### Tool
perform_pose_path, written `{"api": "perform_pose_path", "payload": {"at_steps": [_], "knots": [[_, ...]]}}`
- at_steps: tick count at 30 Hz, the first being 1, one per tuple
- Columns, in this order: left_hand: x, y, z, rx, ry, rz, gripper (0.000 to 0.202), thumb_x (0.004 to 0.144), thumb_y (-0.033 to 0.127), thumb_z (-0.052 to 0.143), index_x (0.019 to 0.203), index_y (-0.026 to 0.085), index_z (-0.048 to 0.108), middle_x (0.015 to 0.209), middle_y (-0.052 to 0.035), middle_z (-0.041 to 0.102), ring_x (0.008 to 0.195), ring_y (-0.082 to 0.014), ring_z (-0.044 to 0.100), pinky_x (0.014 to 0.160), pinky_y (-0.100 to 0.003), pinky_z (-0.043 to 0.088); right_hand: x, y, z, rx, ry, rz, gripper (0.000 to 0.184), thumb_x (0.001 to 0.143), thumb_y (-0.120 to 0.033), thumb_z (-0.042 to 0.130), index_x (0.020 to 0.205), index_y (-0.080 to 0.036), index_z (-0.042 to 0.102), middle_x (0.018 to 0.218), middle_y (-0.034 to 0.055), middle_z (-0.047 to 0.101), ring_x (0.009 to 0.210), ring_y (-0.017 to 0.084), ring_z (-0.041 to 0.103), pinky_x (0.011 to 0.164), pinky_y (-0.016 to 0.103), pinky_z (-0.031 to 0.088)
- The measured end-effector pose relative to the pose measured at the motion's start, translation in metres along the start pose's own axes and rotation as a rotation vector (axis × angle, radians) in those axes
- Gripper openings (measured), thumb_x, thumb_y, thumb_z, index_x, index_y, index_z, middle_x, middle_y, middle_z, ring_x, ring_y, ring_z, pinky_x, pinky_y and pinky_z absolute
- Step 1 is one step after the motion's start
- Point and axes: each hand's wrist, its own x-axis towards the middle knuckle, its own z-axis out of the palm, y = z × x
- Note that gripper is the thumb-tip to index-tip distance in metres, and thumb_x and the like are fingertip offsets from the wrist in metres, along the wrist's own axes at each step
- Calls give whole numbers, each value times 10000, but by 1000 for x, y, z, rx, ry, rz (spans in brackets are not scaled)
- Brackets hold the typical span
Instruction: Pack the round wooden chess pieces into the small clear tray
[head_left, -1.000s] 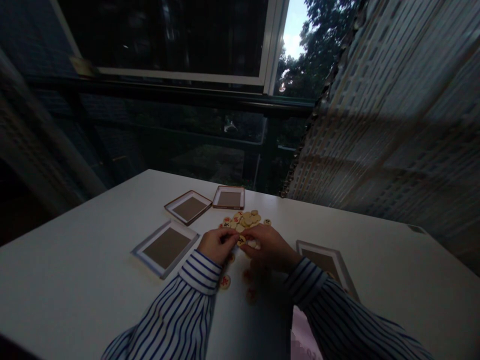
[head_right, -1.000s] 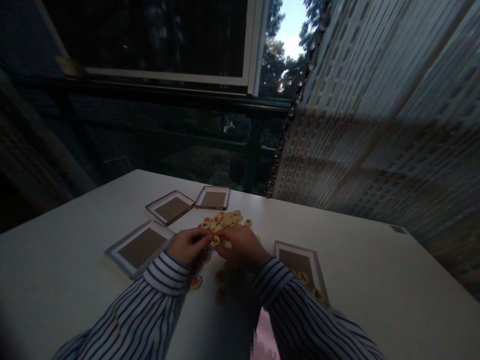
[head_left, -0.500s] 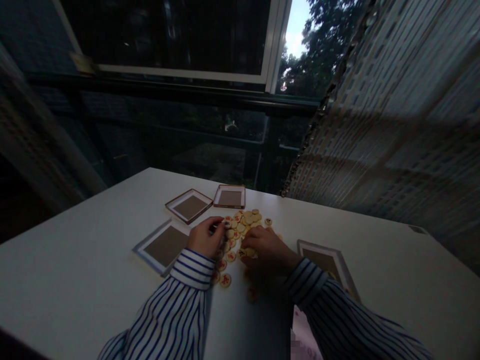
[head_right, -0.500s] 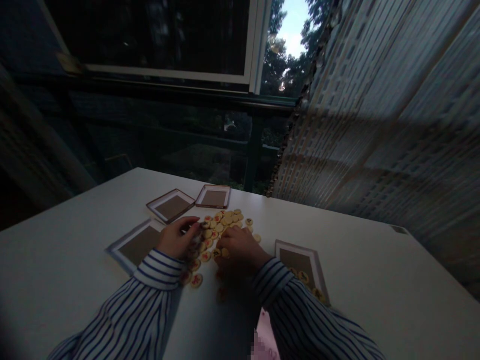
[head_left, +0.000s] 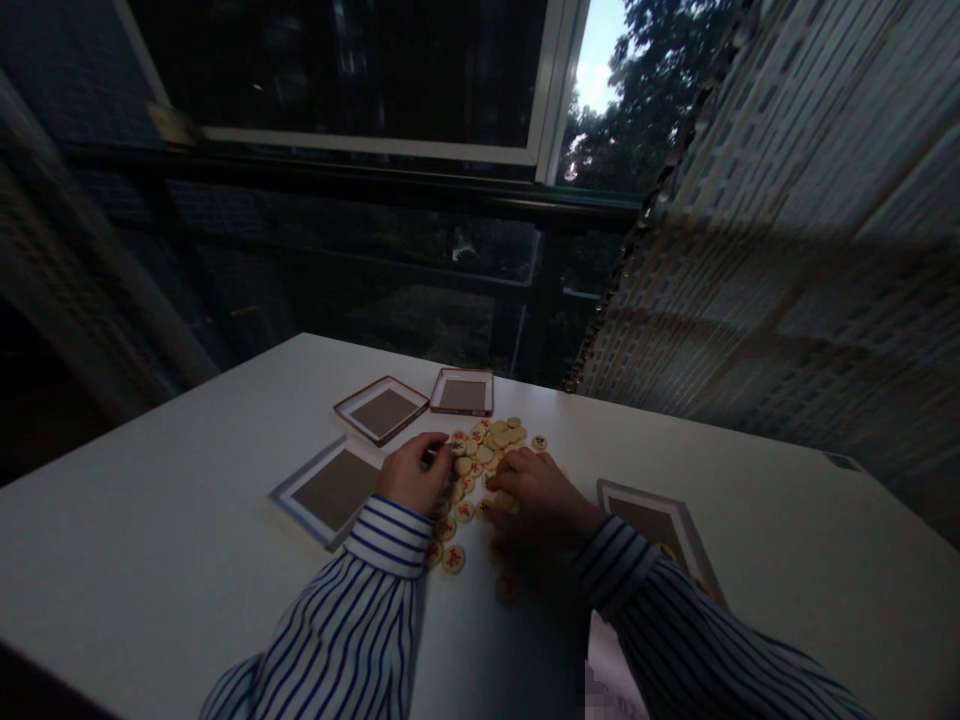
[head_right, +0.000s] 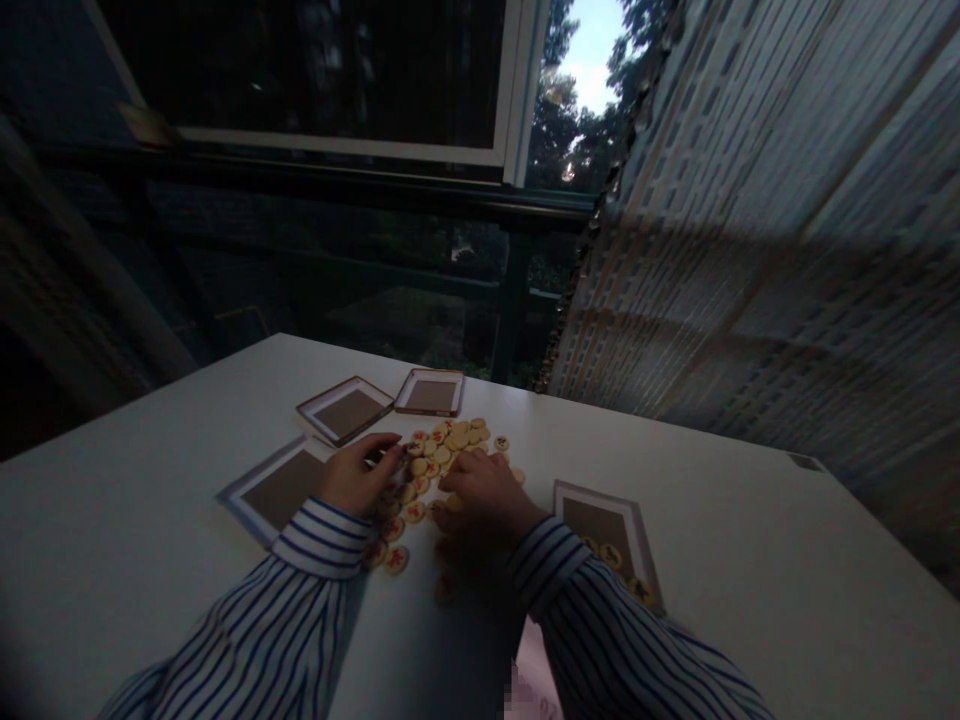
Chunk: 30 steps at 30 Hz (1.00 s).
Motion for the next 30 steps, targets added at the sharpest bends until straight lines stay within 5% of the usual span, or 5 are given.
{"api": "perform_pose_path", "payload": {"at_steps": [5,19,30], "knots": [[0,-2,2,-17,9,14,276,734,350,454,887,196,623,754,-10,664,616,-130,599,557,-220,447,4,1,1,-35,70,75,208,799,-328,465,897,-221,615,869,34,542,851,167,435,745,315,274],[-1,1,2,0,-32,0,285,738,348,452,904,188,620,744,-20,659,634,-137,601,589,-232,452,6,-2,4,-86,9,102,198,803,-251,459,916,-245,622,870,34,517,871,167,413,740,310,264],[-1,-3,5,-36,-12,28,282,738,345,453,899,189,623,750,-21,657,653,-145,596,606,-242,457,5,1,5,-84,9,140,243,788,-361,476,936,-217,605,919,60,517,894,189,422,757,325,277]]}}
